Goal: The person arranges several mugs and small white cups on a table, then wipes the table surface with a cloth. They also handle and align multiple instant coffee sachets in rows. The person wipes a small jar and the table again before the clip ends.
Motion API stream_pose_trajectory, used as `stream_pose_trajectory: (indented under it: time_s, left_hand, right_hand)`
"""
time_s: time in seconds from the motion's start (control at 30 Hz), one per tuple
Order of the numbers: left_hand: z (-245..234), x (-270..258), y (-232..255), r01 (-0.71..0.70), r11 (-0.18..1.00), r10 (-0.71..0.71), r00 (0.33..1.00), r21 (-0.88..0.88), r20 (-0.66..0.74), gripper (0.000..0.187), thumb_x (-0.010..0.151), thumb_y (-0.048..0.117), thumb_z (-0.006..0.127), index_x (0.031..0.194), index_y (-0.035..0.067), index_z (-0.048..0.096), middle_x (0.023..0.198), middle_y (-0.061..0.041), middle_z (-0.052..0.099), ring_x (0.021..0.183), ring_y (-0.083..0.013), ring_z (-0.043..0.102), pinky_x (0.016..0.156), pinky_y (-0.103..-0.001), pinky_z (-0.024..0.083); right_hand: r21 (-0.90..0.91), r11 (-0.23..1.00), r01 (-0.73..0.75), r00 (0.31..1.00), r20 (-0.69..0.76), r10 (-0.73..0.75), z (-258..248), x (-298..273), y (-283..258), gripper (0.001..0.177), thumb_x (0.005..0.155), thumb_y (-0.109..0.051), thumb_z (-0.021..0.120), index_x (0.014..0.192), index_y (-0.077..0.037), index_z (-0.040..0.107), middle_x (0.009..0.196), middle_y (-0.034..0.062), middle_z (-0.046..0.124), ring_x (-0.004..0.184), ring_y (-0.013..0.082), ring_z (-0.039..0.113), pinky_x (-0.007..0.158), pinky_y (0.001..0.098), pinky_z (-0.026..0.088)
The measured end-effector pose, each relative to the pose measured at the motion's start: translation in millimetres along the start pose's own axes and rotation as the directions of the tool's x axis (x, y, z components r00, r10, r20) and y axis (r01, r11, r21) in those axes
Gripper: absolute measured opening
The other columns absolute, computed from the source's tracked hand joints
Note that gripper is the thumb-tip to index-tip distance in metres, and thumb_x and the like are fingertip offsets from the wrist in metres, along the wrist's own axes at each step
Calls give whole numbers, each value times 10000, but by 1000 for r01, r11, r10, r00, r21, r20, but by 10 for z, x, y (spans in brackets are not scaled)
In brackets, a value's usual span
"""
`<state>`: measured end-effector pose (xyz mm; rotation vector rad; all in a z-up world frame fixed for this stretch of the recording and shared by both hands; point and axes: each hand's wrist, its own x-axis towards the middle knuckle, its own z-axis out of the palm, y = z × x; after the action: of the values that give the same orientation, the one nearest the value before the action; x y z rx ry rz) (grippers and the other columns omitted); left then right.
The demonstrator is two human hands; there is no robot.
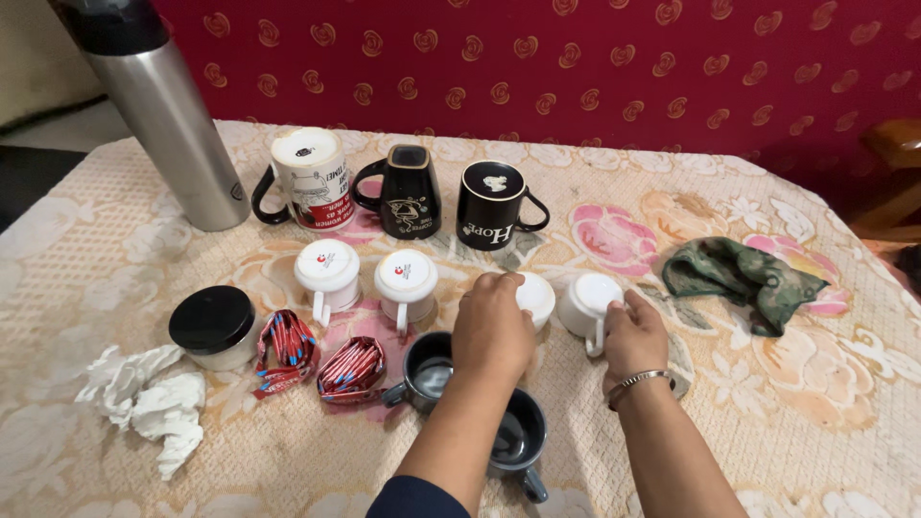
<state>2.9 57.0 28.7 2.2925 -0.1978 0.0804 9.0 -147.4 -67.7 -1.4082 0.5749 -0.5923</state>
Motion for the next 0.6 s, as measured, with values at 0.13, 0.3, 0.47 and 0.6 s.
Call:
stream_pose_trajectory:
  time_s: [0.13,0.3,0.47,0.6]
  left_hand:
    - [-130,-24,-26,-65,997,60,992,-46,-114,339,886,39,618,1193,135,726,1140,-115,715,1086,-318,670,949,-417,516]
    - [-443,-155,-87,-105,988,89,986,-109,-142,224,822,166,740,1039,114,752,1103,-109,714,994,-314,699,884,-423,541]
    - [-810,-405,-247,-125,992,120,980,-18,-161,169,843,137,710,999,115,769,1044,-141,730,988,-338,694,866,-440,545]
    - [-1063,-693,-294,0,999,-2,999,-50,-48,149,862,216,718,989,146,751,1027,-102,758,981,-298,721,864,-421,558]
  right_hand:
    - [-196,979,62,996,-48,-73,-36,-160,-177,564,905,-93,713,1427,29,537,1266,145,674,977,168,635,789,290,511]
    - [-240,971,-17,1000,-5,16,65,-593,-490,387,1000,-247,768,1123,120,780,1033,279,790,833,198,672,774,274,502]
    - [-218,959,179,977,154,-147,189,-1040,-669,299,818,-87,780,1092,31,757,926,74,778,796,111,716,727,241,571]
    - [-211,976,-50,983,165,86,155,-1359,-754,273,961,-163,741,1125,56,737,857,196,770,670,257,666,634,342,508]
